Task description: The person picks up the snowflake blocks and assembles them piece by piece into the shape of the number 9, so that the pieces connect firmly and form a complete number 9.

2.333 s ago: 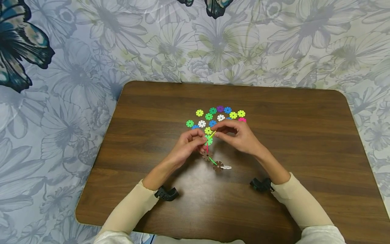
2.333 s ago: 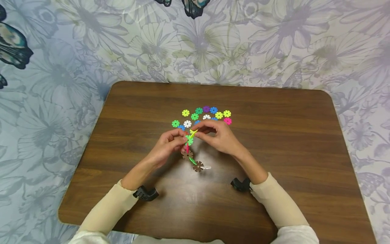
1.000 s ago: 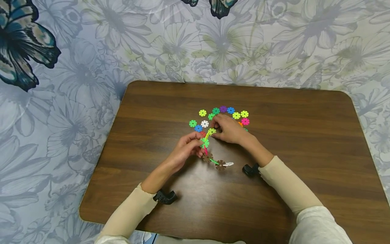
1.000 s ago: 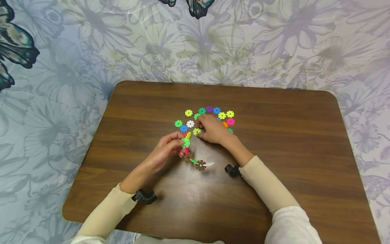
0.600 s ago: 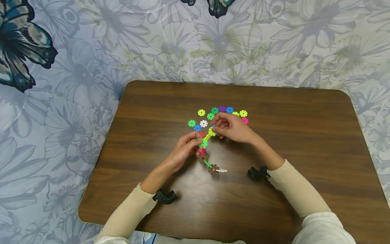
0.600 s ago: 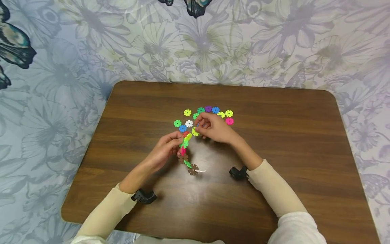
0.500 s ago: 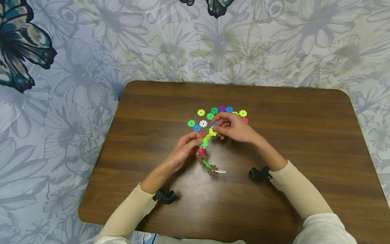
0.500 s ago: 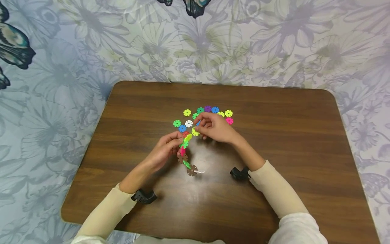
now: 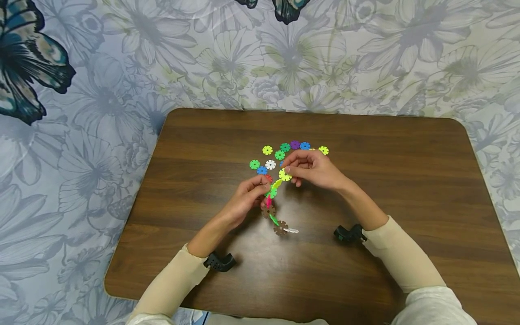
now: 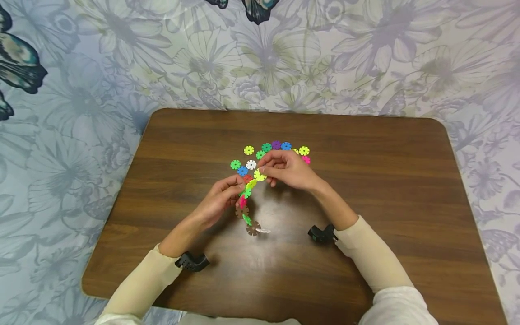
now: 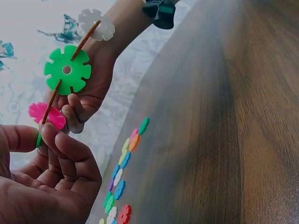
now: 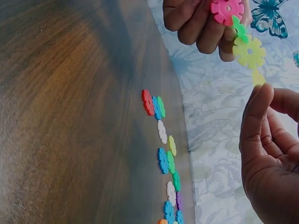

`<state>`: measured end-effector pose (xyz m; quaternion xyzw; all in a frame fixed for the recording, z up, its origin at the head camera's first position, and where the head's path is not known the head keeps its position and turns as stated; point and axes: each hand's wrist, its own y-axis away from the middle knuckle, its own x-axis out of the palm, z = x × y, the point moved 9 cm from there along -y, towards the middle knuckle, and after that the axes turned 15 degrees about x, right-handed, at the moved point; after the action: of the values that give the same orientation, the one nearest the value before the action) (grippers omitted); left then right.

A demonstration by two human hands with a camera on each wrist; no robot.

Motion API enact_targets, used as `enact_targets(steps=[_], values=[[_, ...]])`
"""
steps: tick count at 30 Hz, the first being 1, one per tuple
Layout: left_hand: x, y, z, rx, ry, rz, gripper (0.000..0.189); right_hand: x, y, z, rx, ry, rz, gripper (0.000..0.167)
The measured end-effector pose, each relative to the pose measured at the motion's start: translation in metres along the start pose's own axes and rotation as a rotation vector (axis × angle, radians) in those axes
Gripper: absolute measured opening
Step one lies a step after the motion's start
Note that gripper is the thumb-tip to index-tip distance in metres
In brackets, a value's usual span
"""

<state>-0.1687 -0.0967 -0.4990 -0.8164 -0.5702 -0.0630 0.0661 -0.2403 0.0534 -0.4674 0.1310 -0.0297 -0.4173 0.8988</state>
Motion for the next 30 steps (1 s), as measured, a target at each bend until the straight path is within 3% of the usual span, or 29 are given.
enact_targets(steps=[30], values=[[-0.0001,-0.0014,0.0017,0.012,0.004,-0.013,0.012,0.0061,0.0063,-0.0026,-0.022,-0.009,0.003,0.014]])
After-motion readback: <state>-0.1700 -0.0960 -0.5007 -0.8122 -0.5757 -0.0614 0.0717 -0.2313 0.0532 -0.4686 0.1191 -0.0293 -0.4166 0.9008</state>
